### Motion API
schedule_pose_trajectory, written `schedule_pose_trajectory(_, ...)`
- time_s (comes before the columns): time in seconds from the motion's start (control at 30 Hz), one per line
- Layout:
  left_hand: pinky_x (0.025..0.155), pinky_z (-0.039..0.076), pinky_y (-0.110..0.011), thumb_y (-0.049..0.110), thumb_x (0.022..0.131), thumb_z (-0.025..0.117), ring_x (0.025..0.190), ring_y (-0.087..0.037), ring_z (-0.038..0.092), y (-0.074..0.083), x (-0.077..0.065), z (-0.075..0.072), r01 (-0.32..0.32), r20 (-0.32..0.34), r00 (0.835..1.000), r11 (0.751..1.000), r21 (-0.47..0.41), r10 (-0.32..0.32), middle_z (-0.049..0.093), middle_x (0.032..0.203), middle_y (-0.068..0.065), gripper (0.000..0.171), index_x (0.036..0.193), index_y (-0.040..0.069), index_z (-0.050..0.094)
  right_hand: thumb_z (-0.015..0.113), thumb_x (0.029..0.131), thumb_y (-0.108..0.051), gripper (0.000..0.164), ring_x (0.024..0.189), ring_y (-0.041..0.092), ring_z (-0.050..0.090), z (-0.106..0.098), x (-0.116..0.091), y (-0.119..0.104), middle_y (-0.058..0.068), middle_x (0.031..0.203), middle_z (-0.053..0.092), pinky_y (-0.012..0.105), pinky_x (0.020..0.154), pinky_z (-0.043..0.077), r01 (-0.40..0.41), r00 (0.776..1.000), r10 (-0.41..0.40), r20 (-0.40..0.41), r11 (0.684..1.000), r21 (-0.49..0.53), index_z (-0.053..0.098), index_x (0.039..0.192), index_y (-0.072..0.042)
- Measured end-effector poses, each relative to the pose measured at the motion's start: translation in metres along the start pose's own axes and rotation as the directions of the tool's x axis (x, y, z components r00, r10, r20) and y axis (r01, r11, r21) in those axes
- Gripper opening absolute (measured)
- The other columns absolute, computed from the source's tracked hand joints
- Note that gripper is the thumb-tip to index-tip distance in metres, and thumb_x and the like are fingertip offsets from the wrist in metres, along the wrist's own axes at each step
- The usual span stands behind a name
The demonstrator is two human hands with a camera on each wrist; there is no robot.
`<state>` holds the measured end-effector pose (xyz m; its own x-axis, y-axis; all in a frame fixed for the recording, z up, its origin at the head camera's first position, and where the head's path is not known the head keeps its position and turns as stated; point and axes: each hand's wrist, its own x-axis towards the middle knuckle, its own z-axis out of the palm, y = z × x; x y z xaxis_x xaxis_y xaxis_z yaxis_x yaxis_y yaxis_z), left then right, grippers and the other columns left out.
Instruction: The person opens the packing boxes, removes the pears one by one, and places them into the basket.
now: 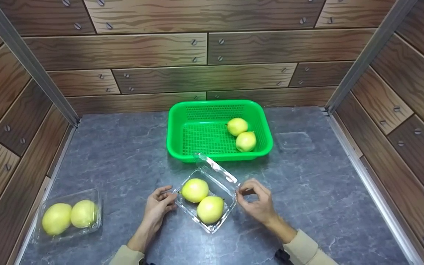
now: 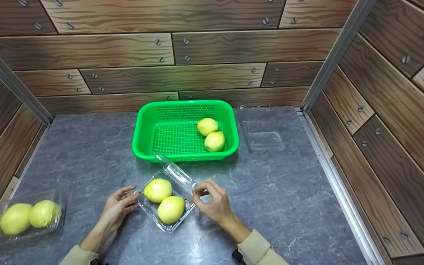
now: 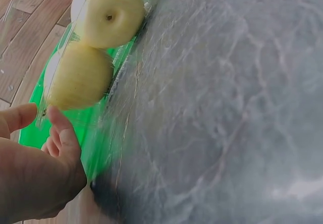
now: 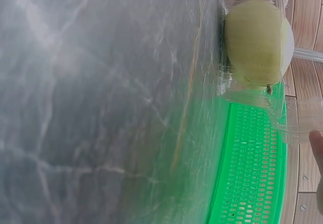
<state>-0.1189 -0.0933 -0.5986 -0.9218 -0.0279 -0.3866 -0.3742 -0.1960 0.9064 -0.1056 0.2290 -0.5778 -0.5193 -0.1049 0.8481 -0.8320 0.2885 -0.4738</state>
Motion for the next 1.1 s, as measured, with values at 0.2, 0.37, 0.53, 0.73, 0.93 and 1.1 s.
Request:
schedule_pose_trajectory(0.2,0.066,0.061,-0.023,0.004,0.093,0.075,0.074,-0.011,0.062,0.003,0.004,0.002,0.0,0.03,1.0,1.0,-0.008,0.0,0.065,0.092,-0.001,0.052,0.139,-0.008,0.054,0.078,0.063,0.024,0.035,0.07,0.019,0.068,0.002,-0.001,-0.002,0.014,0.081,0.064,0.021,0.06,0.063,-0.049,0.998,0.049,-0.034,0.999,-0.007,0.067,0.088,0.002)
schedule_pose_trajectory(0.37,0.063,0.059,-0.022,0.002,0.092,0.075,0.073,-0.011,0.063,0.007,0.008,0.004,0.002,0.044,0.999,1.0,-0.014,-0.002,0.065,0.09,-0.001,0.052,0.138,-0.009,0.055,0.079,0.064,0.024,0.035,0.072,0.018,0.067,0.003,-0.001,-0.003,0.015,0.082,0.064,0.022,0.06,0.063,-0.082,0.995,0.081,-0.056,0.997,-0.006,0.067,0.088,0.002)
schedule_pose_trajectory(0.53,0.062,0.059,-0.022,-0.001,0.091,0.075,0.074,-0.01,0.062,0.007,0.01,0.004,0.016,0.051,0.999,1.0,0.001,-0.016,0.06,0.09,-0.001,0.051,0.137,-0.01,0.057,0.079,0.065,0.024,0.034,0.072,0.017,0.067,0.004,-0.002,-0.003,0.015,0.081,0.064,0.021,0.06,0.063,-0.098,0.993,0.097,-0.063,0.995,-0.006,0.066,0.088,0.002)
schedule_pose_trajectory(0.73,0.06,0.056,-0.02,-0.006,0.088,0.075,0.074,-0.009,0.06,0.008,0.012,0.004,0.01,0.079,0.997,1.0,-0.008,-0.009,0.057,0.089,0.0,0.052,0.137,-0.011,0.057,0.079,0.066,0.025,0.034,0.072,0.016,0.067,0.004,-0.001,-0.002,0.015,0.081,0.064,0.02,0.061,0.062,-0.11,0.992,0.109,-0.067,0.994,-0.009,0.066,0.087,0.001)
schedule_pose_trajectory(0.93,0.06,0.056,-0.019,-0.007,0.087,0.075,0.072,-0.009,0.06,0.009,0.01,0.004,0.007,0.097,0.995,1.0,0.012,-0.008,0.062,0.089,0.0,0.052,0.136,-0.011,0.059,0.078,0.066,0.026,0.034,0.073,0.015,0.066,0.004,0.0,-0.001,0.015,0.08,0.064,0.018,0.061,0.062,-0.129,0.989,0.128,-0.076,0.992,-0.011,0.065,0.087,0.002)
schedule_pose_trajectory(1.1,0.062,0.057,-0.019,-0.006,0.087,0.075,0.076,-0.01,0.062,0.009,0.006,0.004,0.008,0.114,0.993,1.0,0.026,-0.011,0.063,0.093,-0.002,0.053,0.137,-0.012,0.059,0.078,0.066,0.026,0.034,0.072,0.014,0.066,0.004,0.002,0.001,0.014,0.08,0.063,0.018,0.059,0.061,-0.126,0.99,0.125,-0.065,0.992,-0.008,0.065,0.086,0.002)
